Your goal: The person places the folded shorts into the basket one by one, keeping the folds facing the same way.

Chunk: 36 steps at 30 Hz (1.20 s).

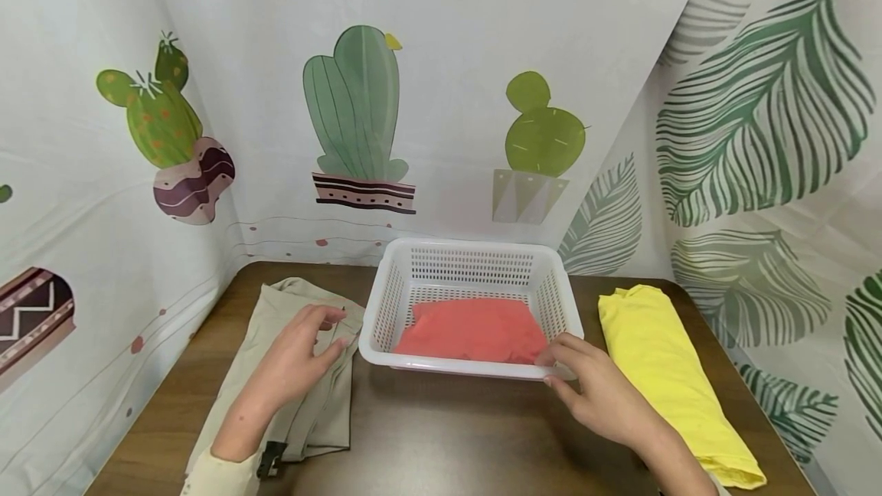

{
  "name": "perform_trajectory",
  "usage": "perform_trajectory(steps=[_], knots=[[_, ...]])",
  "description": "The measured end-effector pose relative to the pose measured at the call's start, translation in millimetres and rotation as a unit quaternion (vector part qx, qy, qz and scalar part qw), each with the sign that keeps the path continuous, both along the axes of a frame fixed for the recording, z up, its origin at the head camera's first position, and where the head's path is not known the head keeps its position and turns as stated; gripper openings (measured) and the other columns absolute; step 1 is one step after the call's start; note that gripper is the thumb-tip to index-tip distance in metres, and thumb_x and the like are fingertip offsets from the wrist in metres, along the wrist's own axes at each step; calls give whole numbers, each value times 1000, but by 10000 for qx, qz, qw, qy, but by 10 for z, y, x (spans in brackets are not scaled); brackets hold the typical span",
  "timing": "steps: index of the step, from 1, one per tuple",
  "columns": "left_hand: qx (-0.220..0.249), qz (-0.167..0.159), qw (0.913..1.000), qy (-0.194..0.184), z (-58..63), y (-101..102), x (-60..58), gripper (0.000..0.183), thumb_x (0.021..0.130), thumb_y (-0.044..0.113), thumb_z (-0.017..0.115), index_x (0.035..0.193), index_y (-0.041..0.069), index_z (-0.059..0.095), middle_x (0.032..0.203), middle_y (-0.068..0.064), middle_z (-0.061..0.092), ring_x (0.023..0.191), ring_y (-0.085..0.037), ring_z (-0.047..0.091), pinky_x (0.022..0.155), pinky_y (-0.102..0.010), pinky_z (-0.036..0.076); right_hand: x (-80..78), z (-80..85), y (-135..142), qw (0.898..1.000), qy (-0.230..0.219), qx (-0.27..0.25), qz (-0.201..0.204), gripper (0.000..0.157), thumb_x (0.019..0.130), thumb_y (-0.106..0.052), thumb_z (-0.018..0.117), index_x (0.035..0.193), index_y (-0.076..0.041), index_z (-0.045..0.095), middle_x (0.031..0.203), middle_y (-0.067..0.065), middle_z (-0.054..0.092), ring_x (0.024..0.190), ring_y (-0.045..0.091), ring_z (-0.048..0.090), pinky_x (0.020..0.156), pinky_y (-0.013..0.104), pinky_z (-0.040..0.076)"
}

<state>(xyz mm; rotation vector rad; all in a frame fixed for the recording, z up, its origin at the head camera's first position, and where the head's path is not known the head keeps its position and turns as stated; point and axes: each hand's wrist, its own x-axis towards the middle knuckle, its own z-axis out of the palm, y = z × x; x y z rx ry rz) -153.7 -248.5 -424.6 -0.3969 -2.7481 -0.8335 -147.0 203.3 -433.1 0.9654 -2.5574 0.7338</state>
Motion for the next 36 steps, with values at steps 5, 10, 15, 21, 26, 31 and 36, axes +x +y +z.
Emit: perform_trajectory(steps=[5,10,15,21,26,31,36], knots=[[-90,137,9998,-135,-23,-42,10,40,90,17,74,126,7,60,122,-6,60,115,-26,58,93,-49,49,3,-7,0,10000,-48,-35,39,34,81,-4,77,102,-28,66,105,-17,60,100,2,57,91,15,43],[-180,235,9995,-144,-61,-87,9,41,90,17,75,126,4,60,121,-10,61,114,-30,59,96,-52,48,5,-3,0,9999,-44,-49,98,34,82,-4,77,103,-28,66,107,-16,60,101,3,58,92,14,42],[-306,318,9988,-226,-125,-163,-7,42,90,15,74,127,2,59,122,-14,61,115,-34,58,97,-53,47,3,-2,-3,9999,-20,-65,122,34,81,-4,76,103,-27,66,106,-15,60,100,4,58,92,14,42],[-448,338,9981,-252,-223,-275,-28,44,90,14,73,127,-1,58,124,-18,61,117,-36,57,98,-54,45,5,-12,-6,9999,34,-62,86,33,81,-3,77,102,-27,66,106,-14,61,100,4,58,92,13,41],[-519,357,9977,-230,-288,-374,-38,44,89,13,73,127,-4,57,124,-20,61,119,-39,56,100,-54,44,9,-16,-2,10000,14,15,76,32,82,-5,76,103,-27,66,105,-14,61,100,3,57,90,16,44],[-670,444,9965,-221,-328,-480,-20,45,88,11,73,128,-4,57,127,-22,59,120,-43,54,99,-57,43,11,-14,3,10000,7,26,89,31,83,-6,76,103,-28,65,106,-15,60,100,2,57,90,16,45],[-850,514,9948,-237,-368,-590,-4,46,89,12,73,130,0,57,130,-21,58,120,-44,54,98,-59,43,10,-3,3,10000,47,12,83,32,82,-5,76,103,-27,66,106,-14,60,100,2,57,90,13,42]])
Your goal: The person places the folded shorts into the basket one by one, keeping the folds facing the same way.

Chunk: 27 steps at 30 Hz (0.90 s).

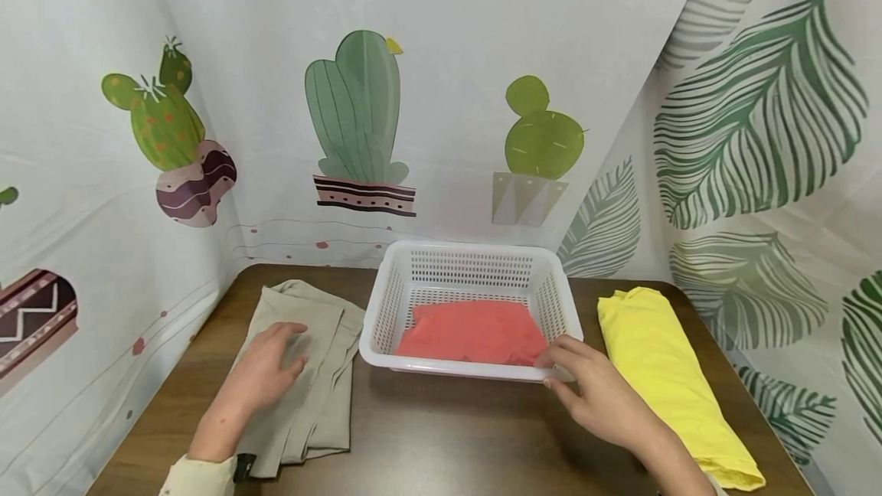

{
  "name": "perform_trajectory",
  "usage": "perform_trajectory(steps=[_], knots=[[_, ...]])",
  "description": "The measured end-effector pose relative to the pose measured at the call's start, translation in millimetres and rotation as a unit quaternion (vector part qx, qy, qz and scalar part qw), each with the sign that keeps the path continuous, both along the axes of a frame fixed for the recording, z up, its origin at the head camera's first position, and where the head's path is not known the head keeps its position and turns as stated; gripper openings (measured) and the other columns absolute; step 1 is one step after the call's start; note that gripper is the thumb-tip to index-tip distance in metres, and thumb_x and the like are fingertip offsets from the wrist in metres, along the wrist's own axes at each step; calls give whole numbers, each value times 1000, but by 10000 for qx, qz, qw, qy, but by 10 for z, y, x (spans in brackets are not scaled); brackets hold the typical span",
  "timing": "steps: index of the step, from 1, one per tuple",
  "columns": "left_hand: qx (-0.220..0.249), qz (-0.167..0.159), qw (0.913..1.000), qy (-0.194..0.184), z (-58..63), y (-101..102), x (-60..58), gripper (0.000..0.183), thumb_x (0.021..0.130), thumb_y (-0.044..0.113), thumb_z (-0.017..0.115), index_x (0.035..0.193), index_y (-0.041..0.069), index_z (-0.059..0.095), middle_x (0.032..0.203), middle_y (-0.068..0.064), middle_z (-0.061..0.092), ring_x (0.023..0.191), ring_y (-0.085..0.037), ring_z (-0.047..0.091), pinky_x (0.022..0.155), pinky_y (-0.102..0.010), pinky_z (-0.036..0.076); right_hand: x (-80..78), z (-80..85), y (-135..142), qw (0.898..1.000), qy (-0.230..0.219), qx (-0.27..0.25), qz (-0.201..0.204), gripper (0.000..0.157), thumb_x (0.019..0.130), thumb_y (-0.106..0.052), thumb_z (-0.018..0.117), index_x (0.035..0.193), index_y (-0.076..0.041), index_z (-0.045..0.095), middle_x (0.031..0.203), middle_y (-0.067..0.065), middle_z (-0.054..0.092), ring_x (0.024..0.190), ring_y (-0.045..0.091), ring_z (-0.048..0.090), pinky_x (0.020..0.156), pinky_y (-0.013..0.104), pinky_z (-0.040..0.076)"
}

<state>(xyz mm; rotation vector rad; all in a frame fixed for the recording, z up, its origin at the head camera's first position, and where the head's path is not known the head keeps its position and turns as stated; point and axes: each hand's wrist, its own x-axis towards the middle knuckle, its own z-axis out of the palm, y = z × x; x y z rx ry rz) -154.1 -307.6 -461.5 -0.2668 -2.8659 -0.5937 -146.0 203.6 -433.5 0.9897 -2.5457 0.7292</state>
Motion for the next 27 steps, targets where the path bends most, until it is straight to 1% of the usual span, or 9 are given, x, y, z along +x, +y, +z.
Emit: perform_trajectory(steps=[6,12,17,19,21,27], knots=[[-232,18,9997,68,-13,-94,16,48,88,13,73,132,2,58,136,-22,54,124,-45,51,95,-64,43,-3,-5,8,10000,-40,-3,53,31,83,-6,76,102,-28,65,106,-14,60,101,2,58,90,14,43],[-482,24,9988,-121,7,-150,36,54,89,16,73,139,6,55,145,-24,46,130,-49,43,90,-74,40,-9,-13,16,9999,57,-71,95,32,82,-3,76,102,-27,66,106,-14,60,100,4,58,91,12,41],[-656,-24,9975,-254,-15,-189,52,57,89,19,74,142,10,53,148,-24,44,131,-56,38,82,-81,38,-7,-15,19,9999,38,-68,138,30,83,-4,75,101,-25,66,105,-14,60,100,3,58,90,13,42],[-745,-60,9968,-299,-35,-200,54,59,89,20,74,143,11,53,148,-23,44,131,-57,37,81,-82,37,-8,-17,20,9999,30,-60,137,29,83,-4,75,101,-25,66,105,-14,60,100,3,58,90,13,42],[-800,-93,9961,-367,-52,-203,62,60,89,21,75,144,13,52,150,-23,43,132,-56,37,81,-82,38,-7,-17,19,9999,9,-56,122,29,83,-4,75,101,-25,66,105,-14,60,100,3,57,90,13,42],[-872,-220,9953,-351,-101,-197,104,62,85,24,79,141,13,56,150,-23,43,130,-54,41,79,-79,41,-5,-20,11,9999,-93,-46,81,32,83,-4,76,102,-27,65,105,-14,60,100,2,57,90,14,43]])
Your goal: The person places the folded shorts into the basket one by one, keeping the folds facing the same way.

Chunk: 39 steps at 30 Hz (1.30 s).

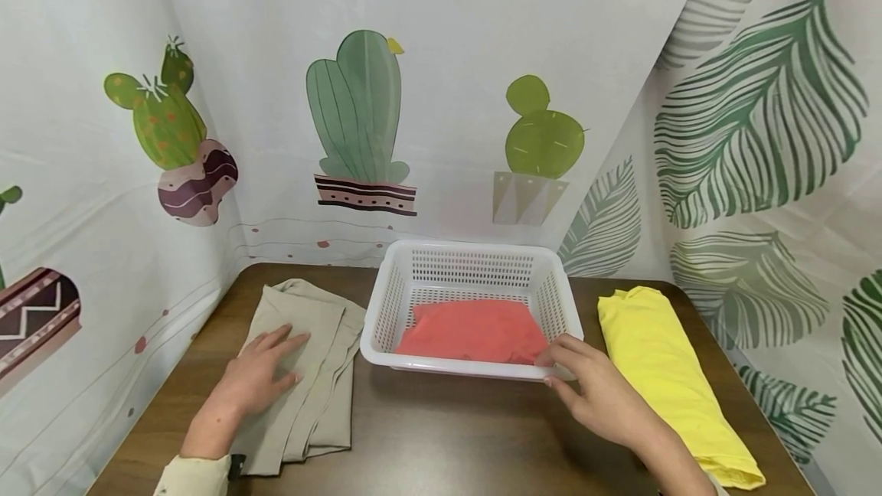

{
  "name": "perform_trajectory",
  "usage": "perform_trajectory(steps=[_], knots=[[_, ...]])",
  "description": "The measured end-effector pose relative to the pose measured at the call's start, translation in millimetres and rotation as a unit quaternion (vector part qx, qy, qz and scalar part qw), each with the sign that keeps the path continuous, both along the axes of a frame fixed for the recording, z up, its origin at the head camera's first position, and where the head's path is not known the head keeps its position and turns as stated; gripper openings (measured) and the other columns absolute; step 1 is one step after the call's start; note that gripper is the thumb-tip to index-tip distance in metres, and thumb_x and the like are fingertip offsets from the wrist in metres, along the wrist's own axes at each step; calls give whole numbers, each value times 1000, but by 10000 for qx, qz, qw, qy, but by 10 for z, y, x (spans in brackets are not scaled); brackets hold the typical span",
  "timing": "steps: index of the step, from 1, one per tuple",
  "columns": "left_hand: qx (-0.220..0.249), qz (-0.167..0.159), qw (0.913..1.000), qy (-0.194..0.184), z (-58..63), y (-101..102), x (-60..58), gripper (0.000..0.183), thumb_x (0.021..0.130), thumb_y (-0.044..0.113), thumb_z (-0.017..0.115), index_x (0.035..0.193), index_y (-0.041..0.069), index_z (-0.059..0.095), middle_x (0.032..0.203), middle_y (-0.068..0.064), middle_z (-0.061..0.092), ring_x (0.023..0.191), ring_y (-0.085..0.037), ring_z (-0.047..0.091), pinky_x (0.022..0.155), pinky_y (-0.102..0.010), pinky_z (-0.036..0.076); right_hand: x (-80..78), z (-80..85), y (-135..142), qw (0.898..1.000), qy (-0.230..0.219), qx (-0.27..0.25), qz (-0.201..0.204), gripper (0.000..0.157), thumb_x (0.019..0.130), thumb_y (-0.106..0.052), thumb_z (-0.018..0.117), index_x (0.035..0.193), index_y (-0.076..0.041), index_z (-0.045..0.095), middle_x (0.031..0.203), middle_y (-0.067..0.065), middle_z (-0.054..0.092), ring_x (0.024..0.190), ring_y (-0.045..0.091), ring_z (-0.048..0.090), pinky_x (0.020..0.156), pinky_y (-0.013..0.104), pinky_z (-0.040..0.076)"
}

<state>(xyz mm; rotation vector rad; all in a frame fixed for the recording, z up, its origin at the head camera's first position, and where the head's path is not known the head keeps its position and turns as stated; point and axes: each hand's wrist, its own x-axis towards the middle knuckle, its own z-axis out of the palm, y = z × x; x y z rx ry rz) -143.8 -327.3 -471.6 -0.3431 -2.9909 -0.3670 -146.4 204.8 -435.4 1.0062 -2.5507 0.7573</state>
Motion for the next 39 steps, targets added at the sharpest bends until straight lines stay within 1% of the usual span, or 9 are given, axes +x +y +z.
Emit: perform_trajectory(steps=[2,8,11,16,23,27,34,39], knots=[[-24,-14,10000,-9,-12,-2,2,61,85,24,79,141,14,57,150,-23,42,131,-54,41,79,-79,41,1,3,-4,10000,-18,19,-34,32,83,-5,76,102,-28,65,105,-15,60,100,1,57,89,14,43],[81,-128,9999,10,-9,7,7,59,85,21,80,139,10,59,149,-26,42,132,-54,39,95,-71,40,4,9,-2,10000,-26,36,-29,32,83,-5,76,102,-29,64,105,-15,59,100,1,57,89,15,44],[122,-199,9997,66,-10,12,6,59,84,20,80,137,8,60,147,-28,43,131,-54,40,100,-67,38,4,7,0,10000,2,-6,-9,34,82,-4,76,102,-29,65,105,-15,59,99,2,57,89,14,43],[74,-264,9995,132,-29,8,3,58,83,21,81,135,7,61,146,-28,45,129,-54,43,101,-66,38,1,0,5,10000,43,-38,-6,35,82,-3,77,103,-29,65,105,-15,60,98,3,57,90,13,42],[55,-226,9997,16,-16,-2,-4,56,84,23,81,134,7,63,146,-28,44,129,-52,44,101,-65,39,-3,-5,13,10000,-44,10,4,34,84,-6,76,104,-30,64,107,-15,60,102,0,57,91,14,43],[23,-237,9997,11,-5,-7,-4,56,83,24,81,134,8,63,145,-27,45,126,-53,46,99,-65,40,-4,-9,5,10000,-11,-42,37,35,83,-4,75,104,-29,64,106,-14,60,101,2,57,91,14,43],[-113,-280,9995,22,-10,-22,-19,56,82,25,82,132,9,64,144,-26,47,121,-53,50,96,-64,43,1,-3,0,10000,6,-97,-14,37,82,-2,77,103,-30,65,105,-17,59,98,2,58,90,11,41],[-213,-189,9996,-35,-9,-17,-30,56,82,28,82,132,10,65,143,-24,47,118,-54,52,94,-63,45,-2,8,9,10000,-60,8,-2,34,84,-5,76,104,-30,64,106,-15,60,100,1,57,90,13,43]])
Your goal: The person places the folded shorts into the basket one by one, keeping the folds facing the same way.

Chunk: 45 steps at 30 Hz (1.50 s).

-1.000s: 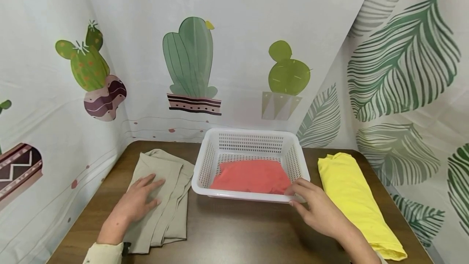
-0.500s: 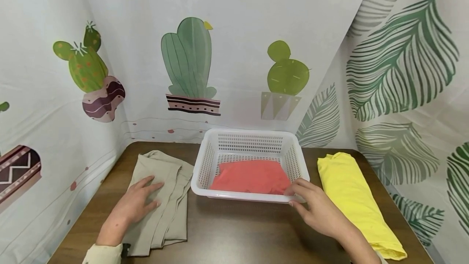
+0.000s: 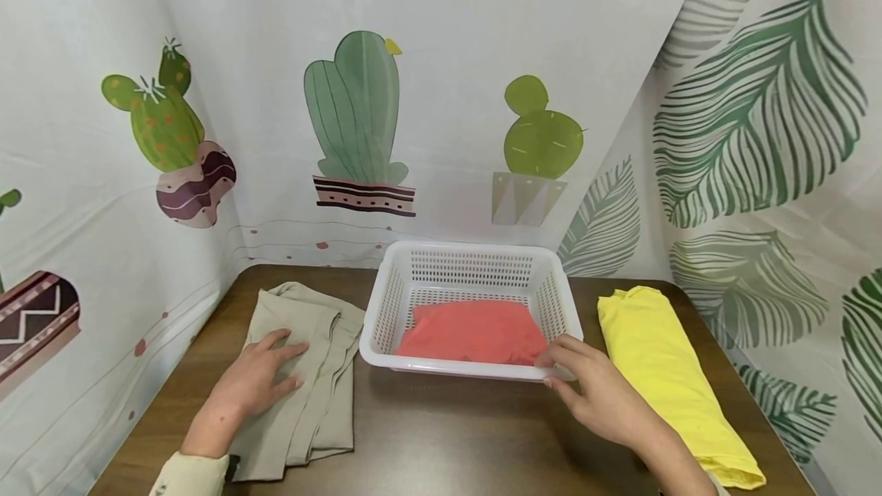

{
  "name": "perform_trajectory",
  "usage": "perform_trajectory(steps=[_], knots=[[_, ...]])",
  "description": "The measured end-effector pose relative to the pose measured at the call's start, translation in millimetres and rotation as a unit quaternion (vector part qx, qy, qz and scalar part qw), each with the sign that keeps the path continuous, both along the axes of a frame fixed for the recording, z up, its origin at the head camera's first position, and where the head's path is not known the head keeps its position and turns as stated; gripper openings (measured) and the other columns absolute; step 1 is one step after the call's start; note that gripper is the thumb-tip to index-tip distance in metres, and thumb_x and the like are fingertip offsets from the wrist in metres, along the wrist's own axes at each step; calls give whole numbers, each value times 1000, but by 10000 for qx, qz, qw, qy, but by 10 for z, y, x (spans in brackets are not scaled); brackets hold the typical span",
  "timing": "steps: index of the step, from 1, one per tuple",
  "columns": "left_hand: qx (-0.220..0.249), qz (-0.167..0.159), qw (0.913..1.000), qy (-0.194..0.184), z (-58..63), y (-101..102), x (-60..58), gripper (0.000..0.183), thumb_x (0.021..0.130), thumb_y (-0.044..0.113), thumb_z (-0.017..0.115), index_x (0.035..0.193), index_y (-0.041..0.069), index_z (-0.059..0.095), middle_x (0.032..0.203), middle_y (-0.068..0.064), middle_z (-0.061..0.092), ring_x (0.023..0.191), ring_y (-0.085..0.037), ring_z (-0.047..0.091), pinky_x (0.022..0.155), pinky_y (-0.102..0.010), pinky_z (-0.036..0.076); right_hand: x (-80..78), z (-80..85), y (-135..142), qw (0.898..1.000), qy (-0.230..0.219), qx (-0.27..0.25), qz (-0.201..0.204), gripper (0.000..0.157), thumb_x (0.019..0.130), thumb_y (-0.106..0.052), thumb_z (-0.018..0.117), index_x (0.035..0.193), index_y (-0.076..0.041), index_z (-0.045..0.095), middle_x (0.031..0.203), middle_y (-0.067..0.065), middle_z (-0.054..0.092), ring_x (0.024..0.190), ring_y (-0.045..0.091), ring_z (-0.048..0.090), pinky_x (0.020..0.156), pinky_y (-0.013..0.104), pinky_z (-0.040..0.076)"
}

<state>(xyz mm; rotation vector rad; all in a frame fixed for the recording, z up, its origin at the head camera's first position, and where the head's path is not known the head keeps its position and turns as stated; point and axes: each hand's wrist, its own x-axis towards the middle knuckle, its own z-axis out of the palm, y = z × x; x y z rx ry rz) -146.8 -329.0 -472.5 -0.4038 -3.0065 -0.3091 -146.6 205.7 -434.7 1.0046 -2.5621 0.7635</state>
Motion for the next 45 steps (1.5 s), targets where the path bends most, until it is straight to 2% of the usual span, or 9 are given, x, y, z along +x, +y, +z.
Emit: perform_trajectory(steps=[12,18,31,40,45], knots=[[-158,78,9998,-78,35,36,7,55,81,31,83,130,12,66,142,-22,48,114,-54,53,92,-63,46,-14,-6,20,9999,98,-34,43,34,83,-4,75,104,-29,65,104,-15,60,97,3,58,88,16,44],[-281,169,9994,-64,59,59,10,53,78,34,84,125,14,68,138,-20,50,103,-50,55,84,-59,51,-10,4,21,10000,80,22,-32,34,83,-5,76,103,-31,65,103,-16,59,97,0,56,87,16,45],[-423,402,9973,-440,83,99,77,54,76,43,84,120,18,67,131,-17,49,96,-45,53,65,-54,51,-3,-6,19,10000,39,-16,-21,31,84,-6,76,104,-28,66,108,-16,60,102,2,58,91,17,45],[-602,450,9962,-445,102,144,133,56,77,46,83,121,17,66,134,-20,51,102,-51,53,68,-59,52,6,-14,10,9998,192,-58,-45,36,82,-4,78,104,-30,66,109,-17,60,102,3,58,91,20,47],[-649,526,9952,-501,110,161,152,55,76,49,82,119,18,65,132,-20,53,99,-49,54,63,-57,52,14,-10,3,9998,149,-21,-97,35,83,-5,78,103,-31,66,109,-17,60,102,4,59,90,26,49]])
